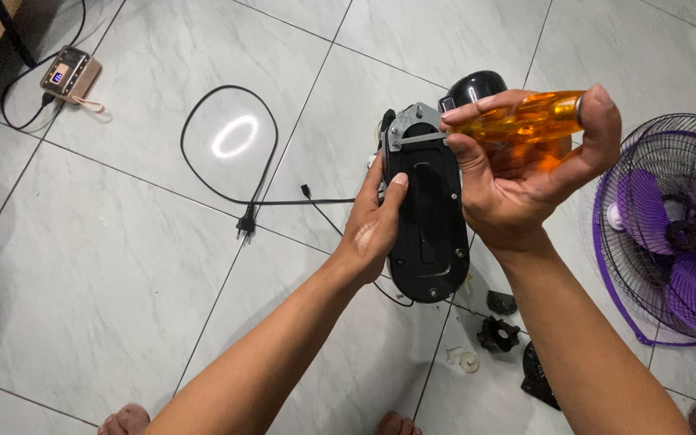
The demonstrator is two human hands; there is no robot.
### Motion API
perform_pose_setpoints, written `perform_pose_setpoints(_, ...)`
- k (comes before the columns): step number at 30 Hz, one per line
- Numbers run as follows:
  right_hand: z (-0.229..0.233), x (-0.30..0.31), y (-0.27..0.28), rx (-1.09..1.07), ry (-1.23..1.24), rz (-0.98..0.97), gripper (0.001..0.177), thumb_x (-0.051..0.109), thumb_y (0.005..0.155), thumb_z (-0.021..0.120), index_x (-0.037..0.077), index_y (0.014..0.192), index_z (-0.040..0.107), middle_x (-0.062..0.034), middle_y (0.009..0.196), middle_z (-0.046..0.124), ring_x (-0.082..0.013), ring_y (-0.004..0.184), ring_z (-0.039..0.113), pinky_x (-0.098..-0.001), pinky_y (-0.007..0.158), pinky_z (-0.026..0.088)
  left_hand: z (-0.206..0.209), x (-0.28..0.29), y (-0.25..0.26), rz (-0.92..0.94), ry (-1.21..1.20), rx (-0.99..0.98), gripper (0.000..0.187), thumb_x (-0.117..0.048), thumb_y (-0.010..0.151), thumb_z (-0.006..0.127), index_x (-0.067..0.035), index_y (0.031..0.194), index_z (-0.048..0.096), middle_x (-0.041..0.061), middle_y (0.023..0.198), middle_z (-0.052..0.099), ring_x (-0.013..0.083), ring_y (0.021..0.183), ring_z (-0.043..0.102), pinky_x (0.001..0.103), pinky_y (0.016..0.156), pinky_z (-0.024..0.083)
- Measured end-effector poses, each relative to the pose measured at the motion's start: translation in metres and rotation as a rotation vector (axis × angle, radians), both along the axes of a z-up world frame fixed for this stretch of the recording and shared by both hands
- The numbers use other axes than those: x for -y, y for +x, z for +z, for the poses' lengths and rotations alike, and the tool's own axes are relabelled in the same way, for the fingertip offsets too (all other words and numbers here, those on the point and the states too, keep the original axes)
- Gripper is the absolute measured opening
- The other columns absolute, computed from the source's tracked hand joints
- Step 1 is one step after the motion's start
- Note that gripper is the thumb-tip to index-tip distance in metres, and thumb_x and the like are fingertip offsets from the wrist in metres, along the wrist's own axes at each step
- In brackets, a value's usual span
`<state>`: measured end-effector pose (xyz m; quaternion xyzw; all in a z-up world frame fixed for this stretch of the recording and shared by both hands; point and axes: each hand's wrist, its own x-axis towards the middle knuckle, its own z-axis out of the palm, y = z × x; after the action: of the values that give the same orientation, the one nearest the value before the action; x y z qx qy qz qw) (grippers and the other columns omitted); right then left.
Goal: The person reassembles an electric fan by attaching a black plastic base cover to the motor housing. They insert several screws by hand and then use a screwdriver to tighten them, securing the cover in place.
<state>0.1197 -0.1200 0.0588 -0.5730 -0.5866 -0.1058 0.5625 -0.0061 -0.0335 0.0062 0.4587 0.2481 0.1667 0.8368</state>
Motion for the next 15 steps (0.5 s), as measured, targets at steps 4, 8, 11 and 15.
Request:
perform_pose_setpoints(4, 0.002, -0.003, 0.002, 0.038, -0.007, 0.028, 0.093, -0.003, 0.11, 0.074, 0.041, 0.159, 0.009, -0.0107, 0.129, 0.053, -0.0203, 0.106, 0.066, -0.0362, 0.097, 0.069, -0.002, 0.002, -0.001, 0.037, 0.06, 0.093, 0.058, -0.024, 0.106, 0.043, -0.008, 0.16, 0.029, 0.014, 0.148, 0.048, 0.0223, 0.134, 0.051, 0.034, 0.112, 0.045)
perform_pose_setpoints(8, 0.009, -0.003, 0.002, -0.005, -0.016, 0.064, 0.075, 0.0, 0.113, 0.067, 0.035, 0.158, 0.019, -0.0101, 0.129, 0.055, -0.0191, 0.114, 0.065, -0.0366, 0.105, 0.065, -0.003, 0.001, 0.0, 0.05, 0.032, 0.098, 0.057, -0.023, 0.106, 0.044, -0.008, 0.16, 0.029, 0.013, 0.144, 0.053, 0.0211, 0.129, 0.054, 0.033, 0.108, 0.047)
perform_pose_setpoints(11, 0.023, 0.002, 0.005, -0.022, -0.037, 0.055, 0.053, 0.003, 0.116, 0.062, 0.021, 0.156, 0.033, -0.013, 0.138, 0.058, -0.0216, 0.124, 0.064, -0.0323, 0.103, 0.062, -0.003, 0.001, 0.0, 0.044, -0.024, 0.05, 0.059, -0.024, 0.105, 0.043, -0.011, 0.159, 0.027, 0.013, 0.139, 0.057, 0.0198, 0.123, 0.058, 0.033, 0.103, 0.051)
perform_pose_setpoints(15, 0.049, 0.001, 0.011, -0.003, -0.045, 0.081, 0.035, 0.007, 0.119, 0.073, 0.003, 0.145, 0.05, -0.0169, 0.146, 0.057, -0.0263, 0.134, 0.066, -0.0337, 0.108, 0.063, -0.006, 0.002, 0.001, 0.062, -0.022, 0.072, 0.059, -0.023, 0.105, 0.044, -0.009, 0.16, 0.028, 0.012, 0.141, 0.056, 0.0185, 0.123, 0.058, 0.031, 0.103, 0.049)
